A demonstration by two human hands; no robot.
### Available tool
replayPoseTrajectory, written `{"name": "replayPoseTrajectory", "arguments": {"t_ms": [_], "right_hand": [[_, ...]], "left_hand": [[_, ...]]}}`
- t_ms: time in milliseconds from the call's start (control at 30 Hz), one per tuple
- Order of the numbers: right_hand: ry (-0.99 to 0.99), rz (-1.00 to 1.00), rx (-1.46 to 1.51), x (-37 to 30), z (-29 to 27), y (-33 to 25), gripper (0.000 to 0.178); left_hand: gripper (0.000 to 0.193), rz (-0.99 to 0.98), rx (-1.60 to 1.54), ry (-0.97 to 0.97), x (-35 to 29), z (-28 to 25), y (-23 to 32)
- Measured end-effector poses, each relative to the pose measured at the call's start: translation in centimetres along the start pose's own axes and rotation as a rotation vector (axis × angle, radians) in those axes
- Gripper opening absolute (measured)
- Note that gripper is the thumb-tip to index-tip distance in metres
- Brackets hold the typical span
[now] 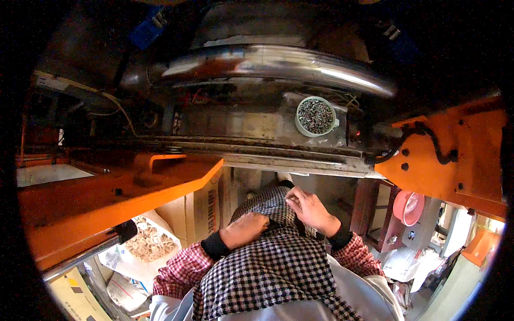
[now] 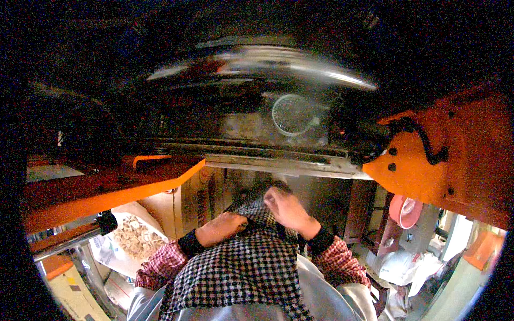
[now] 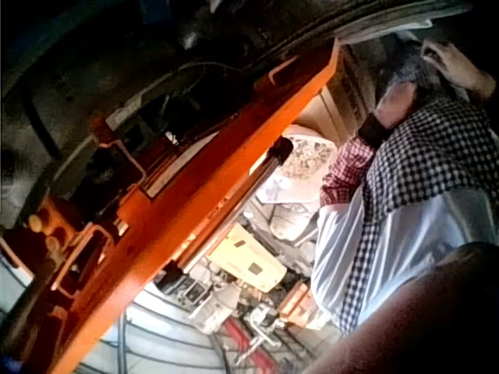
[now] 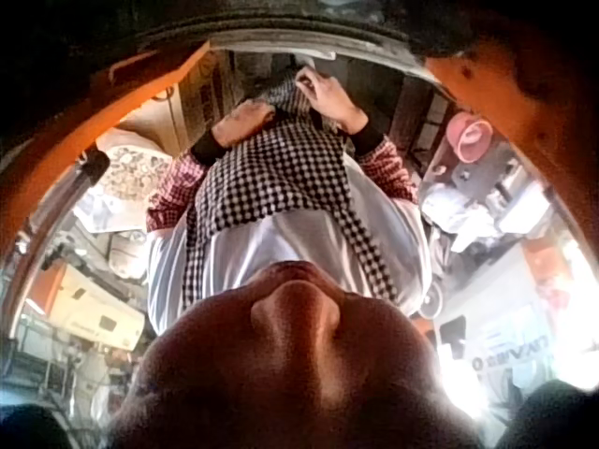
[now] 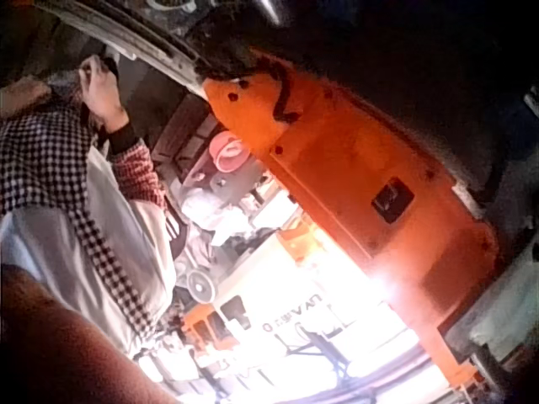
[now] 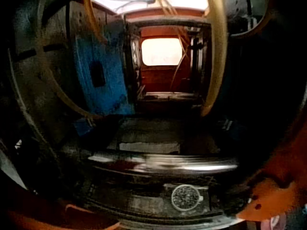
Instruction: The person repeatedly picks small white plastic components from a bag, separates them by hand, and places them into a machine hopper. The person also handles a pair of scissors and a small container of metal parts during the process.
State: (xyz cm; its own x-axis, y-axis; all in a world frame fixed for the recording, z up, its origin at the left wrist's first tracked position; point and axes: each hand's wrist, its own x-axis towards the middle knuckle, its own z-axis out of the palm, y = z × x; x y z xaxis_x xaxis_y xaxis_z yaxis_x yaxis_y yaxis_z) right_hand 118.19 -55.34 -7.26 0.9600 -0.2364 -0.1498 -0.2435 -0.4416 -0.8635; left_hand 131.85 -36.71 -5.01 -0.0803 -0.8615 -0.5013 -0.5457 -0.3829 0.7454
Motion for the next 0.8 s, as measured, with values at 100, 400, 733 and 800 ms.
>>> {"name": "replayPoseTrajectory", "arguments": {"t_ms": [100, 400, 733, 800], "right_hand": [[-0.014, 0.015, -0.004, 0.4, -0.3, -0.5, 0.012], [-0.079, 0.081, 0.054, 1.4, 0.2, 0.3, 0.017], [-0.031, -0.087, -0.015, 3.0, 1.8, 1.4, 0.014], [-0.048, -0.087, -0.054, 3.1, 2.2, 1.8, 0.014]], "left_hand": [[0.019, -0.114, 0.081, 0.032, -0.4, -0.8, 1.4], [0.015, -0.236, -0.292, 0.761, -1.8, -4.2, 3.4], [0.014, -0.322, -0.204, 0.759, -2.4, -5.0, 2.2], [0.014, -0.286, -0.237, 0.749, -2.1, -4.6, 2.2]]}}
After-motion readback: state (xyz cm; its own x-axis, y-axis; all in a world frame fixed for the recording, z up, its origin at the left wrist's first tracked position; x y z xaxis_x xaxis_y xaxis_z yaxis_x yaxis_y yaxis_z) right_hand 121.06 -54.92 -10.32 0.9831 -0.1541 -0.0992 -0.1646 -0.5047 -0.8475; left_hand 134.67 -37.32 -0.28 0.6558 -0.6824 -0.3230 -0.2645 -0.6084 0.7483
